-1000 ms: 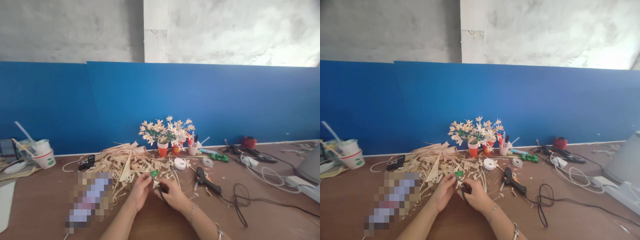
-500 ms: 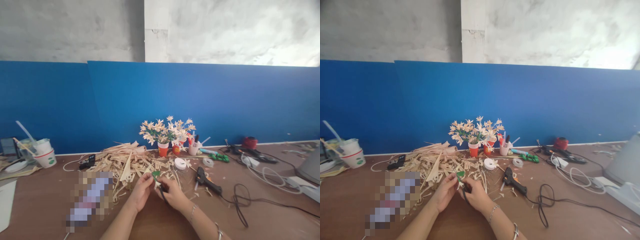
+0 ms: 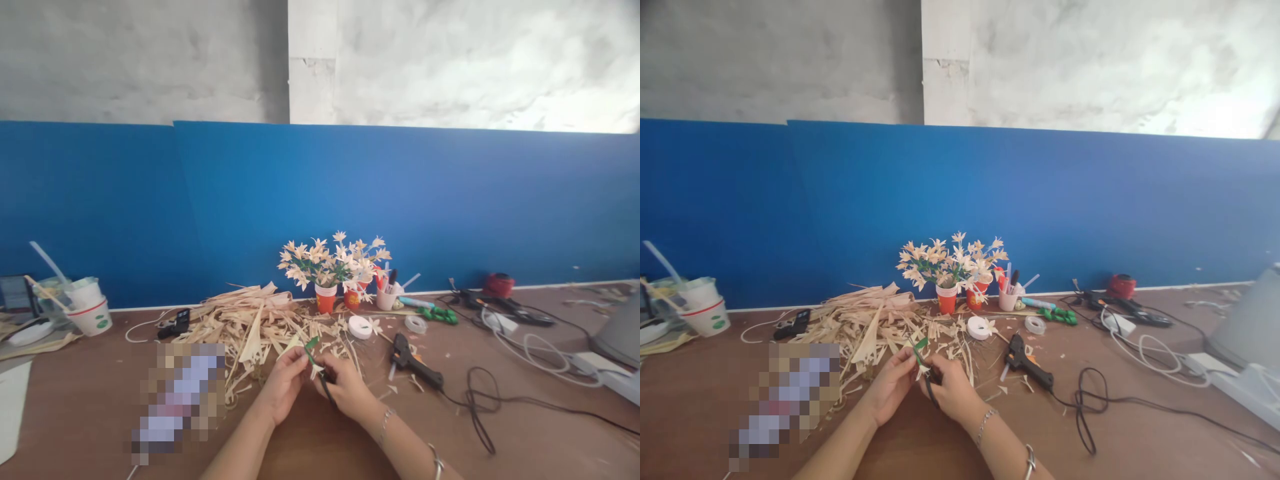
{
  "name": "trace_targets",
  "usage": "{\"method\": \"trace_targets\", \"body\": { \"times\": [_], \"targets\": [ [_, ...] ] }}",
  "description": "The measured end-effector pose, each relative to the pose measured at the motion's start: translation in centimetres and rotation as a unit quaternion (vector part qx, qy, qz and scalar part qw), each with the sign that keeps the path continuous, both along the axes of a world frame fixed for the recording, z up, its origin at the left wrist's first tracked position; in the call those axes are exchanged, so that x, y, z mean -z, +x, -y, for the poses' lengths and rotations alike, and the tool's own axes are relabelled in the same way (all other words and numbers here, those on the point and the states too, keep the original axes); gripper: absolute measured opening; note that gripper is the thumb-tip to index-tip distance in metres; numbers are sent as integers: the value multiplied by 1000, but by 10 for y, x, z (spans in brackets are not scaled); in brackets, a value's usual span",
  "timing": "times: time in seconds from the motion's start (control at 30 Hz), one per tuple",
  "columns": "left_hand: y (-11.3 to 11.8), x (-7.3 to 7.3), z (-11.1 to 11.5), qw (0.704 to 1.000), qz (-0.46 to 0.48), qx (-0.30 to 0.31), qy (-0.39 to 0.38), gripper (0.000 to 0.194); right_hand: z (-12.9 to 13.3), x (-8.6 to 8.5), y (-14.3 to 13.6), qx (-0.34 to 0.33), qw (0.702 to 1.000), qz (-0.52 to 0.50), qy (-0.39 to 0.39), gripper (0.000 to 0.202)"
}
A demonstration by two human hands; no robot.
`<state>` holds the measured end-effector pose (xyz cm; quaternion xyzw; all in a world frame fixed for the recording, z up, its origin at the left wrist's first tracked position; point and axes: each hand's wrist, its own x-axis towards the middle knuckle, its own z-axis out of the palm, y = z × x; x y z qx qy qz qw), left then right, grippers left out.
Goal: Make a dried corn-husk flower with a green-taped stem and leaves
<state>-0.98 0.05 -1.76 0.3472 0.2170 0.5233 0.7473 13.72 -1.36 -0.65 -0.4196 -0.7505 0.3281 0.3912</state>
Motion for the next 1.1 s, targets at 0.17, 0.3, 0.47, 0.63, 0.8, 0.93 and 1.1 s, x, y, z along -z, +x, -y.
{"method": "trace_targets", "body": {
  "times": [0.17,0.3,0.47,0.63,0.8,0.93,1.1],
  "targets": [
    [0,0,0,1000,2,-5,-8,12,-2,5,1,1,1000,-13,-1,12],
    [0,1,0,1000,-2,-1,-1,11,-3,7,1,2,1000,-8,-7,11],
    [-1,2,0,1000,-1,-8,-2,12,-2,5,1,6,1000,-10,-14,12],
    [-4,1,-4,998,23,-46,-24,12,0,3,2,11,999,-3,-31,17],
    [-5,-1,-4,998,25,-47,-37,17,2,0,3,15,999,29,-3,16],
    [-5,-4,0,999,25,-8,-19,15,2,1,2,15,999,26,10,16],
    [-4,-8,3,1000,11,21,8,17,0,4,2,8,999,19,27,15]
  ]
}}
